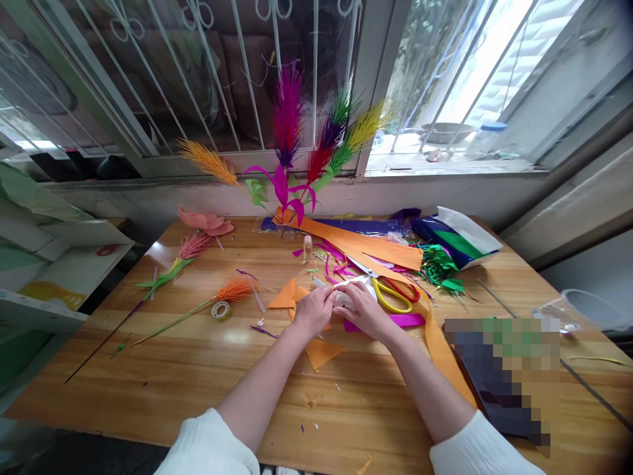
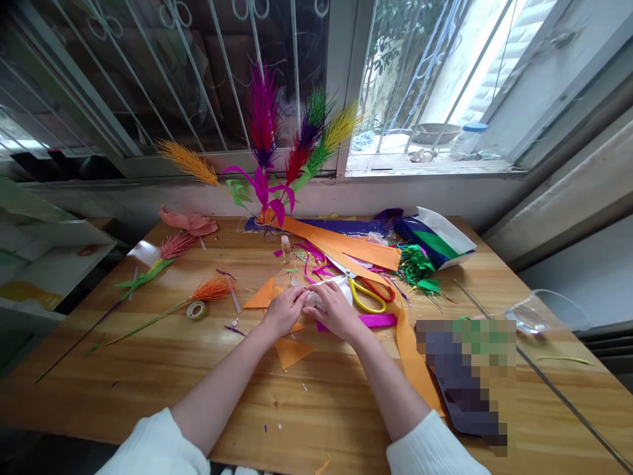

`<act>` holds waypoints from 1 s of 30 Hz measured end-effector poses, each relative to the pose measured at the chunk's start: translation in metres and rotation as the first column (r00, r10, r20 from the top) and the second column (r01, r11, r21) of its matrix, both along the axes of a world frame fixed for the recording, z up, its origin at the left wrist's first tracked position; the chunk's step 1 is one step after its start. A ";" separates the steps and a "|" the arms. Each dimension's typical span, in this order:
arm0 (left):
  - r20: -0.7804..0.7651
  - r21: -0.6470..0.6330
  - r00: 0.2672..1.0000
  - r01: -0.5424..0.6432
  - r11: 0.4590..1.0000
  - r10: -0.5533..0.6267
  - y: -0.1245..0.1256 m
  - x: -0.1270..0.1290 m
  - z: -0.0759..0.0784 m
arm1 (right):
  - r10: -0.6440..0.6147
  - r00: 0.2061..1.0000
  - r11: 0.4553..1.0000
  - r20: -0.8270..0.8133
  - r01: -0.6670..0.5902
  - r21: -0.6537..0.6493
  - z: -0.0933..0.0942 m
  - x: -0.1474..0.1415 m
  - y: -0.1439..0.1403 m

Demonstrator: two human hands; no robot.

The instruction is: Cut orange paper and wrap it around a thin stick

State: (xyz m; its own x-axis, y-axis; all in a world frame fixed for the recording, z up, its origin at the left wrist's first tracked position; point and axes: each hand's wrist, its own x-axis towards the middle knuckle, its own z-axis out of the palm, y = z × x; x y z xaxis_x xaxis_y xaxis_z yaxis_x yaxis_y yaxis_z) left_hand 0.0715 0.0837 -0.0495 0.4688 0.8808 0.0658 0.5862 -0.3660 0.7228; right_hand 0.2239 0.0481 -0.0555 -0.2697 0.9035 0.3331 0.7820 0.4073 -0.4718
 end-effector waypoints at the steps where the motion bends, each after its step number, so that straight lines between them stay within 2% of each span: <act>1: 0.005 -0.022 1.000 -0.017 1.000 0.017 0.001 0.001 -0.002 | -0.014 1.000 0.999 0.018 0.013 0.031 -0.003 -0.001 0.000; 4: 0.014 -0.073 0.998 -0.063 0.995 0.065 0.002 0.003 -0.007 | -0.041 0.994 0.994 0.100 0.031 0.104 -0.012 -0.005 0.000; 8: 0.051 -0.140 0.995 -0.083 0.987 0.091 0.001 0.003 -0.011 | -0.022 0.991 0.994 0.136 0.007 0.109 -0.016 -0.006 0.002; 14: 0.249 -0.305 0.967 0.020 0.952 0.059 0.005 -0.001 -0.011 | 0.042 0.998 0.997 0.053 -0.045 0.070 -0.012 -0.001 0.004; 18: 0.428 -0.487 0.901 0.169 0.857 0.065 0.007 0.003 -0.011 | 0.082 0.996 0.996 -0.040 -0.082 -0.019 -0.004 0.003 -0.001; 22: 0.570 -0.634 0.810 0.325 0.702 0.139 0.004 0.008 -0.008 | 0.077 0.990 0.995 -0.121 -0.084 -0.053 0.002 0.005 -0.005; 25: 0.639 -0.691 0.733 0.412 0.594 0.234 0.000 0.013 -0.007 | 0.030 0.984 0.999 -0.177 -0.036 -0.032 0.000 0.003 -0.004; 27: 0.670 -0.706 0.669 0.441 0.554 0.321 -0.004 0.020 -0.008 | -0.024 0.981 1.000 -0.193 0.023 -0.008 -0.003 0.001 -0.002; 30: 0.689 -0.719 0.565 0.454 0.526 0.454 -0.010 0.033 -0.015 | -0.085 0.980 0.996 -0.180 0.090 0.022 -0.006 -0.004 -0.001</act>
State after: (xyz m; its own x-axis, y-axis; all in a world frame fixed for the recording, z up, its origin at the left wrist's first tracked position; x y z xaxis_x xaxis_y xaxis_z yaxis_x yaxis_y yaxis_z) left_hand 0.1048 0.0734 -0.0642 0.6192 0.7240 -0.3042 -0.3333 0.5931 0.7329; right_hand 0.2201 0.0475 -0.0619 -0.1240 0.9097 0.3963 0.7196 0.3574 -0.5953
